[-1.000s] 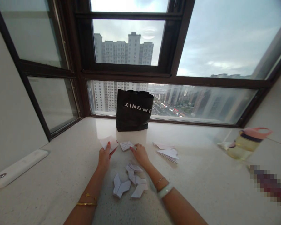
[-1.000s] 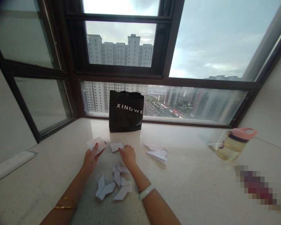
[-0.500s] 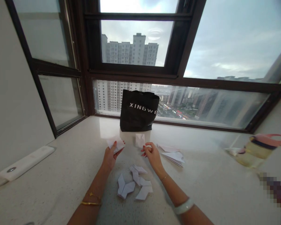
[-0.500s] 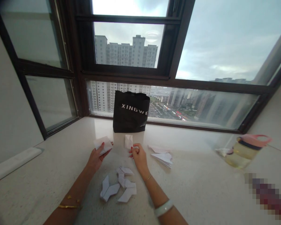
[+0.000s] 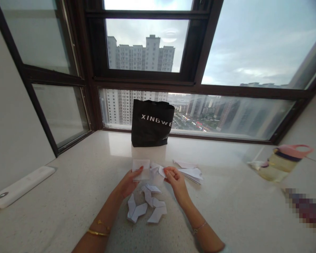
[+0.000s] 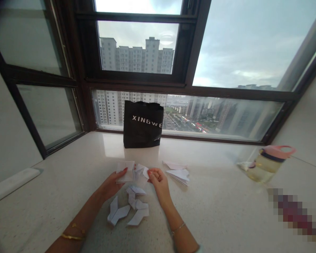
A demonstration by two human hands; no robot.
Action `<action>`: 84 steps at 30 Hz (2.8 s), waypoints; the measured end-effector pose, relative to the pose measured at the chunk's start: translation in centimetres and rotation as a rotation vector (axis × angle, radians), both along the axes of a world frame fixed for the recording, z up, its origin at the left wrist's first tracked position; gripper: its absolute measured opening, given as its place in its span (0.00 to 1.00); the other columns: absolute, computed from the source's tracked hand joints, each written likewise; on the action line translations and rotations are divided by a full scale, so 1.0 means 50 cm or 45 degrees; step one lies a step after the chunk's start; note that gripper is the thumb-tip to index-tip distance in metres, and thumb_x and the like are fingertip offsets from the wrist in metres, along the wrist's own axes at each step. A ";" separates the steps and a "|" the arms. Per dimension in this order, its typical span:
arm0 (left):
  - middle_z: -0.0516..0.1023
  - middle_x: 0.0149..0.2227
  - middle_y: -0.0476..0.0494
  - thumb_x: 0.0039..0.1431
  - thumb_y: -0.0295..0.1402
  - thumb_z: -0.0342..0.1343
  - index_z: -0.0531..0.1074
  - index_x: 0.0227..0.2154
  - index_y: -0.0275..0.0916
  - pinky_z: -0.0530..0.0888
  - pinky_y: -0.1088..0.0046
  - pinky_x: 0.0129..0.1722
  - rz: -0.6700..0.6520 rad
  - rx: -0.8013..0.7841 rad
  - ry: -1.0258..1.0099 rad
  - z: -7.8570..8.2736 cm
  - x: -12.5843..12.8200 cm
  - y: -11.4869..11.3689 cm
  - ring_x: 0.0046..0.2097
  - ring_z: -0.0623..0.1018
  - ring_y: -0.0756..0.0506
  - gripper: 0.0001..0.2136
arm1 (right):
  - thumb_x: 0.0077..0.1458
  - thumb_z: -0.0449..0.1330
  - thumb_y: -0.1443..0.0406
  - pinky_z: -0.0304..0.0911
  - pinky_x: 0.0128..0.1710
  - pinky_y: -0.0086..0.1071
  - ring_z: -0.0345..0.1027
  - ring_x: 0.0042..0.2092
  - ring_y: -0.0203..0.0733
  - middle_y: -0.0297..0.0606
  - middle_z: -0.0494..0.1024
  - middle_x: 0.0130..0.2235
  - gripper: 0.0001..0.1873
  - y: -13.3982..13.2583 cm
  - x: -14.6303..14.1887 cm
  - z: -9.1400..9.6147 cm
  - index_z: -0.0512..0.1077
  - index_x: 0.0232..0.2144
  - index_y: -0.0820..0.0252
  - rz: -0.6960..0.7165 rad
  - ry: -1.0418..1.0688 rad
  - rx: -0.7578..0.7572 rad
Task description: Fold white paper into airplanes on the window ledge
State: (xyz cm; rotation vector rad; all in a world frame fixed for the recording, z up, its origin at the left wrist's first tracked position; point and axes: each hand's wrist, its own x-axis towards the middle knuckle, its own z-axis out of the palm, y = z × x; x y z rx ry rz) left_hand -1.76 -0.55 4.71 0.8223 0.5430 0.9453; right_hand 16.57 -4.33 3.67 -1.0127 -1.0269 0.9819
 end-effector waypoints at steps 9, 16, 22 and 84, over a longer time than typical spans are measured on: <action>0.72 0.45 0.37 0.48 0.40 0.56 0.60 0.52 0.36 0.64 0.65 0.47 -0.166 0.290 0.231 -0.005 0.032 -0.029 0.46 0.71 0.41 0.28 | 0.37 0.63 0.59 0.60 0.22 0.26 0.67 0.25 0.34 0.31 0.75 0.28 0.20 -0.004 -0.014 -0.002 0.64 0.35 0.56 0.113 -0.007 0.005; 0.61 0.55 0.42 0.51 0.38 0.54 0.36 0.58 0.50 0.60 0.64 0.51 -0.103 0.376 0.276 -0.020 0.029 -0.027 0.52 0.65 0.44 0.37 | 0.37 0.63 0.57 0.61 0.23 0.27 0.69 0.27 0.37 0.33 0.76 0.28 0.24 -0.008 -0.016 0.006 0.63 0.39 0.56 0.200 0.041 0.009; 0.64 0.53 0.38 0.47 0.36 0.58 0.32 0.58 0.48 0.60 0.61 0.50 -0.169 0.280 0.233 -0.036 0.031 -0.018 0.47 0.70 0.44 0.43 | 0.39 0.62 0.55 0.62 0.27 0.31 0.70 0.29 0.40 0.35 0.77 0.28 0.26 -0.008 -0.008 0.005 0.65 0.41 0.58 0.263 0.059 0.028; 0.73 0.25 0.48 0.43 0.38 0.59 0.71 0.29 0.35 0.69 0.74 0.25 -0.182 0.398 0.466 -0.009 0.054 -0.039 0.27 0.71 0.48 0.12 | 0.52 0.52 0.62 0.53 0.49 0.42 0.55 0.51 0.45 0.36 0.65 0.50 0.12 -0.023 -0.009 0.006 0.72 0.39 0.46 -0.197 -0.987 0.489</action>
